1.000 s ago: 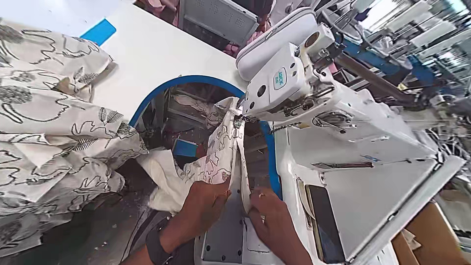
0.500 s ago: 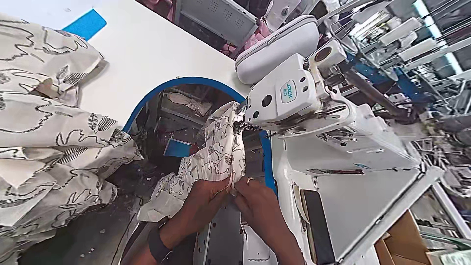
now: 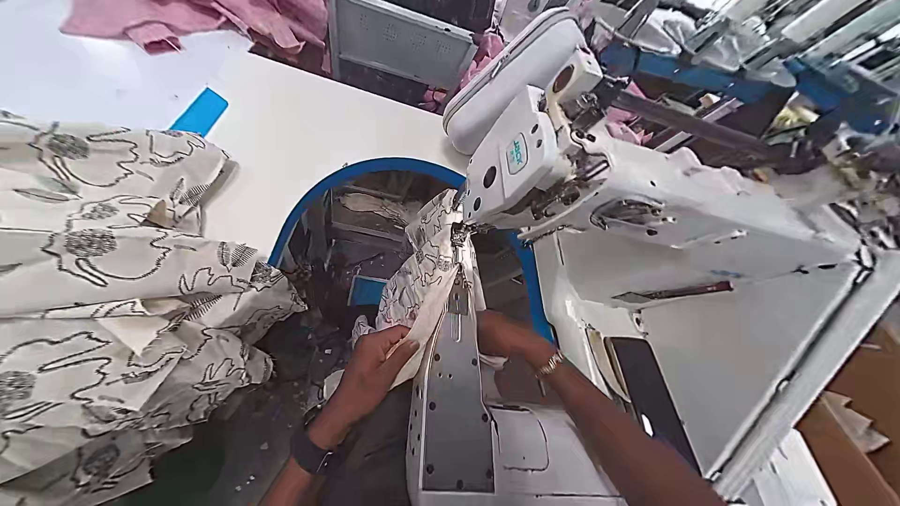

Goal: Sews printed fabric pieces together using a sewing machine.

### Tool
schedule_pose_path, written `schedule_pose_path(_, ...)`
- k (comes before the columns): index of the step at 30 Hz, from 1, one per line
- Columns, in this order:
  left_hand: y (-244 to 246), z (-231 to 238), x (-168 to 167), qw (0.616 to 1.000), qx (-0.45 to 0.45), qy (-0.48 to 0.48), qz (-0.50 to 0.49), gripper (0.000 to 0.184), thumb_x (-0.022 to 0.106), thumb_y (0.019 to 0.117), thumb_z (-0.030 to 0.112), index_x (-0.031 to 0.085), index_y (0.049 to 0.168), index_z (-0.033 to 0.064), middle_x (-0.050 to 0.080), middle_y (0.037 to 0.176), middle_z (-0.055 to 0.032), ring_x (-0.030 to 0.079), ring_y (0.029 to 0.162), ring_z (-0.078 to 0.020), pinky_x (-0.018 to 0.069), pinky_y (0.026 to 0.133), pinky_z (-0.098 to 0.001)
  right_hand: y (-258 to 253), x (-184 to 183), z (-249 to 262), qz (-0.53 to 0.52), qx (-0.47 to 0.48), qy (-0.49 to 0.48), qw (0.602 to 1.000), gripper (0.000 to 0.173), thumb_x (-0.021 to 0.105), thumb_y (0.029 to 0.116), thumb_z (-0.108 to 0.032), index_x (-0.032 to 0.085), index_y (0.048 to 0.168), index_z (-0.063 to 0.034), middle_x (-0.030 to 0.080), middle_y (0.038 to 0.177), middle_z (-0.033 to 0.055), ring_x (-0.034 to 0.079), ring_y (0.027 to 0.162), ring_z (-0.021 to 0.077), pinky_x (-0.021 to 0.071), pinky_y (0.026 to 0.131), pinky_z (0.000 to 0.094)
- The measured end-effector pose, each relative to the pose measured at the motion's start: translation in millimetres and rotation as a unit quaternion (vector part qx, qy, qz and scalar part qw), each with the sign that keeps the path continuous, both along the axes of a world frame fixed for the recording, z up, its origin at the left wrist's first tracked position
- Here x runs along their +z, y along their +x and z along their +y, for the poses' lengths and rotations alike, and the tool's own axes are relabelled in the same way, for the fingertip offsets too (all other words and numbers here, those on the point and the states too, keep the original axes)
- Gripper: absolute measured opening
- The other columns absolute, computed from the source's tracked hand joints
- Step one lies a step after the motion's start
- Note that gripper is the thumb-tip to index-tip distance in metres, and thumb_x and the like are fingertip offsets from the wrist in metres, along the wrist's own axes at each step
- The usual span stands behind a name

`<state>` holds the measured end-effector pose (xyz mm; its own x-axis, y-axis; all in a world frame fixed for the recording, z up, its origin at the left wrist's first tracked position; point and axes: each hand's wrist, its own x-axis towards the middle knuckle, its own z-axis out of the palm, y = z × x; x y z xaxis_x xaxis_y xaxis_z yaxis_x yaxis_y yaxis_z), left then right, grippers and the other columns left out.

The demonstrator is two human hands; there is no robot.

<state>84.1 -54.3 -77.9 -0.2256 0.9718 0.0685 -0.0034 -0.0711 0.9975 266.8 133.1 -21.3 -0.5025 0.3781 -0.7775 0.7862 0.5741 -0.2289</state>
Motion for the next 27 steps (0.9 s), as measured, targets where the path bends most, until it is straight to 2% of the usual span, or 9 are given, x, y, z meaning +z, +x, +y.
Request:
schedule_pose_path(2,7.6,-3.1,4.0,0.998,0.014,0.011,0.056,0.026,0.054,0.1039,0.023,0.070,0.093,0.0055,0.060,0.068,0.0054,0.055,0.060,0.0002,0.0473,0.058,-0.0207,-1.9,-22.0,8.4,-0.010,0.040,-0.015,0.999,0.031,0.067,0.0944,-0.008,0.063,0.119,0.0101,0.065,0.110,0.0316,0.063,0.101,0.0465,0.0467,0.088,0.0646)
schedule_pose_path(5,13.5,-6.4,19.3,0.992,0.039,0.010,0.121,0.030,0.051,0.1052,0.025,0.073,0.104,0.0051,0.066,0.074,0.0035,0.059,0.064,-0.0003,0.0502,0.062,-0.0222,-1.2,16.3,-0.8,-0.053,-0.007,0.169,0.984,0.027,0.053,0.1001,-0.003,0.062,0.120,0.0133,0.061,0.123,0.0358,0.059,0.118,0.0533,0.0452,0.095,0.0666)
schedule_pose_path(10,31.6,-6.3,21.7,0.992,0.037,0.002,0.123,0.032,0.050,0.1053,0.025,0.074,0.114,0.0055,0.070,0.079,-0.0001,0.061,0.065,-0.0033,0.0522,0.064,-0.0260,46.9,81.6,-107.0,0.242,-0.011,0.442,0.864,0.023,0.061,0.0888,-0.002,0.079,0.102,-0.0013,0.072,0.081,0.0209,0.072,0.072,0.0419,0.0551,0.057,0.0577)
schedule_pose_path(14,46.2,-8.7,27.0,0.985,0.048,0.012,0.166,0.032,0.049,0.1049,0.020,0.074,0.117,0.0034,0.071,0.076,-0.0038,0.064,0.063,-0.0091,0.0534,0.062,-0.0309,46.7,43.7,-88.9,0.091,-0.062,0.159,0.981,0.020,0.061,0.0947,-0.015,0.066,0.092,0.0048,0.066,0.091,0.0231,0.064,0.093,0.0415,0.0461,0.079,0.0587)
schedule_pose_path(16,43.6,-5.8,30.6,0.983,0.052,0.002,0.175,0.033,0.049,0.1048,0.022,0.074,0.116,0.0048,0.070,0.075,-0.0032,0.063,0.062,-0.0101,0.0529,0.062,-0.0329,65.3,38.6,-72.5,0.319,-0.017,0.168,0.933,0.017,0.070,0.0794,-0.013,0.066,0.074,0.0025,0.065,0.082,0.0171,0.065,0.083,0.0300,0.0505,0.072,0.0467)
schedule_pose_path(19,44.8,-11.0,26.1,0.986,0.051,-0.015,0.156,0.034,0.049,0.1056,0.025,0.073,0.119,0.0054,0.070,0.078,-0.0012,0.062,0.063,-0.0073,0.0523,0.063,-0.0297,75.0,55.2,-75.4,0.488,-0.027,0.085,0.868,0.024,0.060,0.0889,-0.022,0.053,0.068,-0.0118,0.049,0.063,-0.0068,0.047,0.062,-0.0046,0.0363,0.057,0.0131)
schedule_pose_path(21,46.2,-11.8,26.0,0.987,0.057,-0.013,0.152,0.033,0.050,0.1051,0.023,0.074,0.119,0.0049,0.072,0.079,-0.0018,0.063,0.063,-0.0071,0.0527,0.062,-0.0289,81.2,60.8,-69.4,0.310,-0.004,0.127,0.942,0.029,0.058,0.0941,-0.023,0.054,0.069,-0.0093,0.044,0.056,-0.0014,0.043,0.051,0.0076,0.0333,0.049,0.0263)
schedule_pose_path(23,44.5,-10.7,26.7,0.985,0.062,-0.008,0.159,0.033,0.050,0.1043,0.022,0.074,0.118,0.0050,0.071,0.077,-0.0024,0.063,0.062,-0.0080,0.0519,0.061,-0.0298,75.5,71.8,-77.6,0.107,-0.011,0.245,0.963,0.020,0.062,0.0975,-0.014,0.071,0.089,0.0020,0.067,0.078,0.0220,0.068,0.077,0.0407,0.0503,0.068,0.0592)
schedule_pose_path(27,48.9,-8.4,22.9,0.984,0.071,0.004,0.163,0.033,0.050,0.1034,0.022,0.074,0.119,0.0053,0.069,0.072,-0.0008,0.058,0.056,-0.0053,0.0498,0.057,-0.0263,98.1,78.2,-104.1,0.301,0.060,0.304,0.902,0.025,0.065,0.0854,-0.031,0.069,0.072,-0.0102,0.061,0.061,0.0045,0.063,0.055,0.0219,0.0490,0.048,0.0400)
